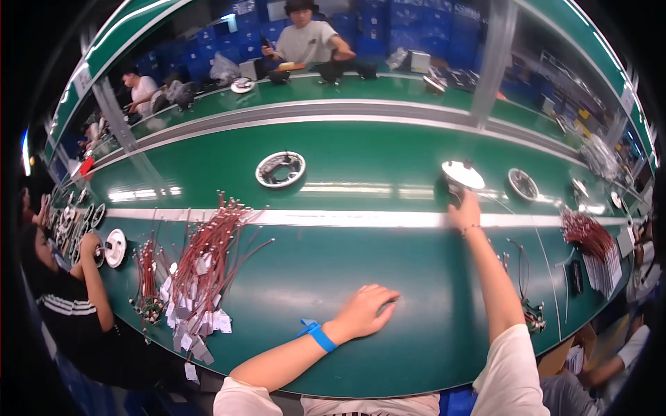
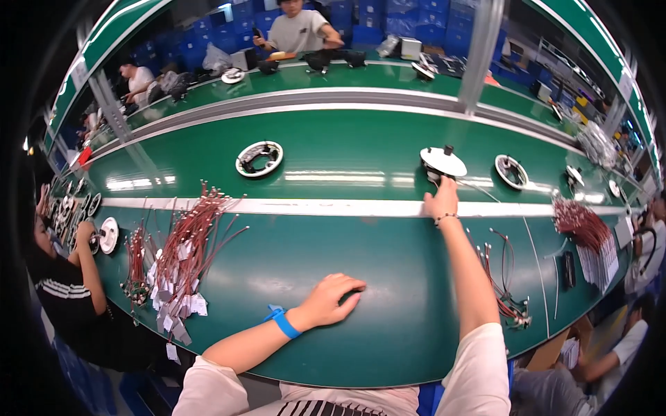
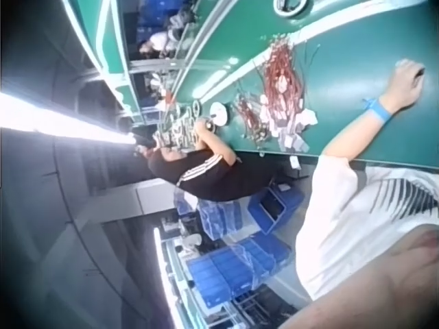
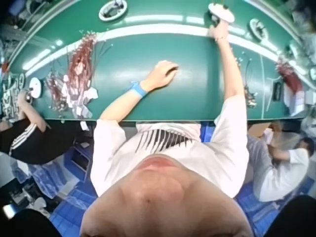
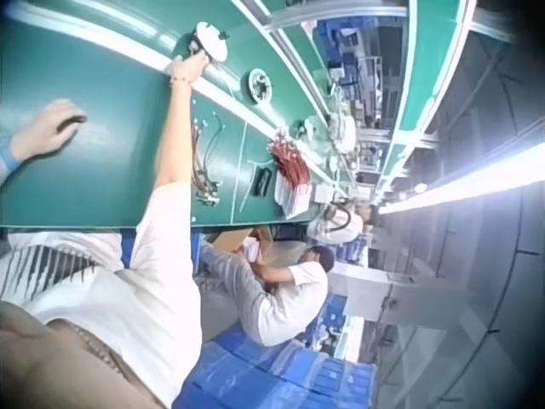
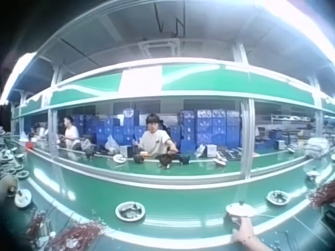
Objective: Assembling wires and wiring harnesses into white plastic housings on a factory production line.
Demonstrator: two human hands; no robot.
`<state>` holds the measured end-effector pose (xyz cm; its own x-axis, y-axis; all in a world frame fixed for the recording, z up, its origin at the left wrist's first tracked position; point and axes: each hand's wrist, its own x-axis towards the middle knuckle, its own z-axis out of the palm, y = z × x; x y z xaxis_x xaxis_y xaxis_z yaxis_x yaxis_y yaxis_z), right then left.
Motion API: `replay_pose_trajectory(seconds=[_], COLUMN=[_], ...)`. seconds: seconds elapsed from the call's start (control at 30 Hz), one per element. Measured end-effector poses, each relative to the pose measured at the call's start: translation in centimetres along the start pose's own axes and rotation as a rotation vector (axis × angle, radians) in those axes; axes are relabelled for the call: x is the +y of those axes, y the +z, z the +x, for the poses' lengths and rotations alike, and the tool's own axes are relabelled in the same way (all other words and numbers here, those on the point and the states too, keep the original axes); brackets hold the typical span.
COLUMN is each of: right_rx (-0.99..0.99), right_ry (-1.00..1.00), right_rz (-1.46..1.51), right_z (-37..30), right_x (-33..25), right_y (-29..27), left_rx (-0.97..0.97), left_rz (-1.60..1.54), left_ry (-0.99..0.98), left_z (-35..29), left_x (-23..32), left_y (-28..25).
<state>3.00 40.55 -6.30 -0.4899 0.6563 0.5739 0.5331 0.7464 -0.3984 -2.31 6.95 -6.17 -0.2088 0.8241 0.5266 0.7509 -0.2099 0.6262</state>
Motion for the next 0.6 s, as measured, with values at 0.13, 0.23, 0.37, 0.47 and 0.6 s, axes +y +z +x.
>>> replay_pose_trajectory(seconds=[0.13, 0.23, 0.37, 0.47, 0.6], right_rx=[-0.124, -0.110, 0.017, 0.013, 0.153], right_ry=[0.142, 0.201, 0.061, 0.089, -0.174], right_rz=[-0.005, -0.123, 0.046, 0.112, 0.144], right_z=[1.6, 1.4, 2.5, 4.7, 5.6], right_x=[-0.4, -1.2, -0.8, -1.4, -7.7], right_y=[-0.1, 0.3, 0.5, -1.5, -6.7], left_rx=[0.008, -0.005, -0.019, 0.015, -0.010], left_rz=[-0.008, -0.033, -0.055, -0.040, -0.029], left_ry=[0.000, 0.010, 0.002, 0.036, -0.004], left_z=[-0.3, -0.5, -0.4, 0.2, -0.2], left_x=[0.3, 0.4, 0.2, 0.0, 0.1], left_y=[0.8, 0.4, 0.6, 0.9, 0.3])
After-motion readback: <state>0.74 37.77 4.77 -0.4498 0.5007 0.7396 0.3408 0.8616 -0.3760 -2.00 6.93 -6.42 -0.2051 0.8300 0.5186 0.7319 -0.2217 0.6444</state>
